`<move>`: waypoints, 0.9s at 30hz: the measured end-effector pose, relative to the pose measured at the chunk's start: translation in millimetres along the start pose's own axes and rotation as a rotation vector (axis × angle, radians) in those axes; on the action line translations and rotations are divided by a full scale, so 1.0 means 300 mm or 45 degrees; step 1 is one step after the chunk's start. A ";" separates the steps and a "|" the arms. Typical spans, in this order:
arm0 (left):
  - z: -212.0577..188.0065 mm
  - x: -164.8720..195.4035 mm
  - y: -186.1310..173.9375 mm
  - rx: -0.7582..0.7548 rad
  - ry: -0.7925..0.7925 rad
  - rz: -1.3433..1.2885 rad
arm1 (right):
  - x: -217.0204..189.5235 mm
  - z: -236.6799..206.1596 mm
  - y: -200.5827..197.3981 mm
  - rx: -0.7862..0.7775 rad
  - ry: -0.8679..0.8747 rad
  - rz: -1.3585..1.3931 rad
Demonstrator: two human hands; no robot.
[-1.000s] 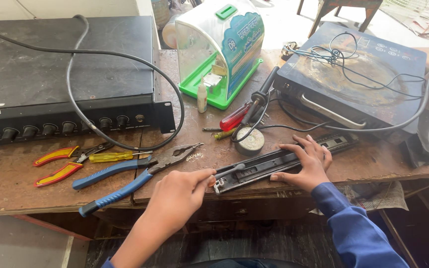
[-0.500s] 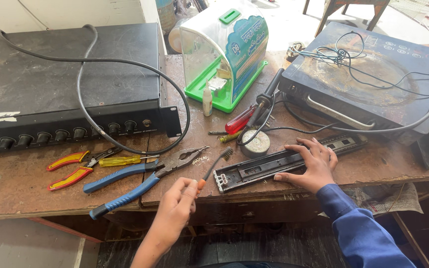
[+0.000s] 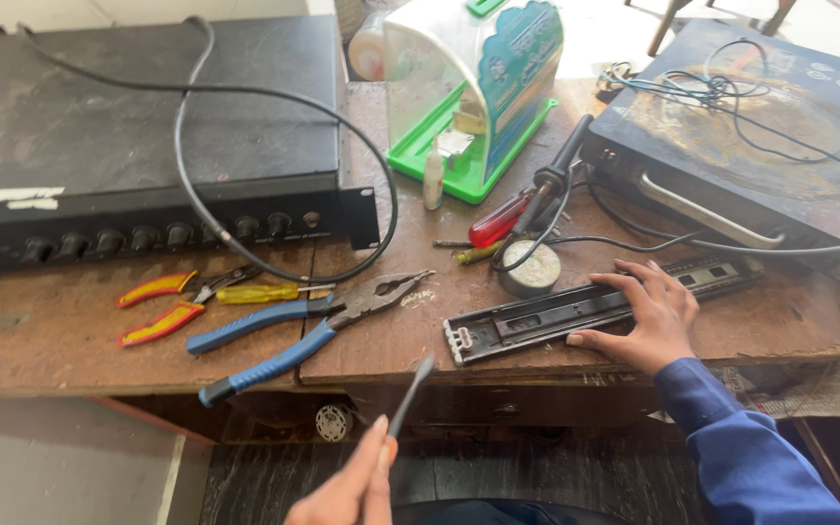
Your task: The person uses a red-handled screwdriver to work on a metal drawer slide rail on the workbench, then brushes the rail with a small brush and slides its components back and forth, holding the rail with both hands.
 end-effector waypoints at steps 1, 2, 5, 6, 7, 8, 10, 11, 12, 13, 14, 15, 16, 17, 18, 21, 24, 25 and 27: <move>-0.004 0.016 -0.027 0.112 0.163 -0.109 | 0.006 0.006 0.004 -0.012 -0.001 -0.001; 0.010 -0.005 -0.013 0.078 0.067 0.021 | 0.010 0.012 0.008 -0.026 -0.003 0.001; 0.033 -0.065 0.032 -0.147 -0.132 0.389 | 0.015 0.020 0.016 -0.021 0.034 -0.067; 0.025 -0.074 0.058 -0.315 -0.114 0.484 | 0.008 0.028 0.017 -0.001 0.022 -0.032; 0.008 -0.082 0.092 -0.496 -0.111 0.567 | 0.008 0.027 0.012 -0.003 0.009 -0.009; 0.012 -0.063 0.068 -0.304 -0.037 0.419 | 0.004 0.016 0.012 -0.017 -0.005 0.018; 0.021 -0.027 0.004 0.088 0.144 0.141 | 0.004 0.018 0.015 -0.026 0.027 -0.006; 0.012 -0.023 0.002 0.065 0.156 0.148 | 0.007 0.014 0.015 -0.034 0.046 -0.024; 0.007 -0.018 -0.005 0.047 0.179 0.149 | 0.001 0.013 0.012 -0.013 0.024 -0.007; 0.007 -0.010 -0.006 0.030 0.200 0.143 | -0.004 0.018 0.010 0.004 -0.002 0.003; 0.000 -0.003 -0.011 0.073 0.203 0.189 | -0.006 0.011 0.005 0.002 -0.033 0.013; -0.004 -0.001 -0.019 0.122 0.207 0.246 | 0.000 0.009 0.004 -0.012 -0.016 0.001; -0.004 -0.001 -0.024 0.177 0.218 0.309 | 0.001 0.014 0.006 -0.017 -0.001 -0.005; -0.008 -0.005 -0.012 0.203 0.179 0.476 | 0.002 0.013 0.009 -0.025 0.018 -0.007; -0.012 -0.009 0.013 0.230 0.144 0.644 | -0.005 0.012 0.011 -0.019 0.000 -0.007; -0.029 -0.050 0.113 0.042 0.253 0.763 | -0.014 0.005 0.001 0.010 -0.016 -0.019; -0.041 -0.061 0.187 0.147 0.554 1.072 | -0.027 0.009 -0.004 0.034 -0.013 -0.019; -0.063 -0.052 0.202 0.249 0.660 1.237 | -0.028 0.005 -0.006 0.035 -0.011 -0.019; -0.076 -0.050 0.223 0.215 0.535 0.701 | -0.032 0.011 -0.008 0.058 -0.001 -0.017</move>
Point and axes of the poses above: each hand's wrist, its own z-axis towards the middle knuckle, its own y-axis out of the palm, x = y × z, the point moved 7 cm from there along z, towards the middle knuckle, and after that the axes turned 8 degrees about -x, right-handed, at the moved point
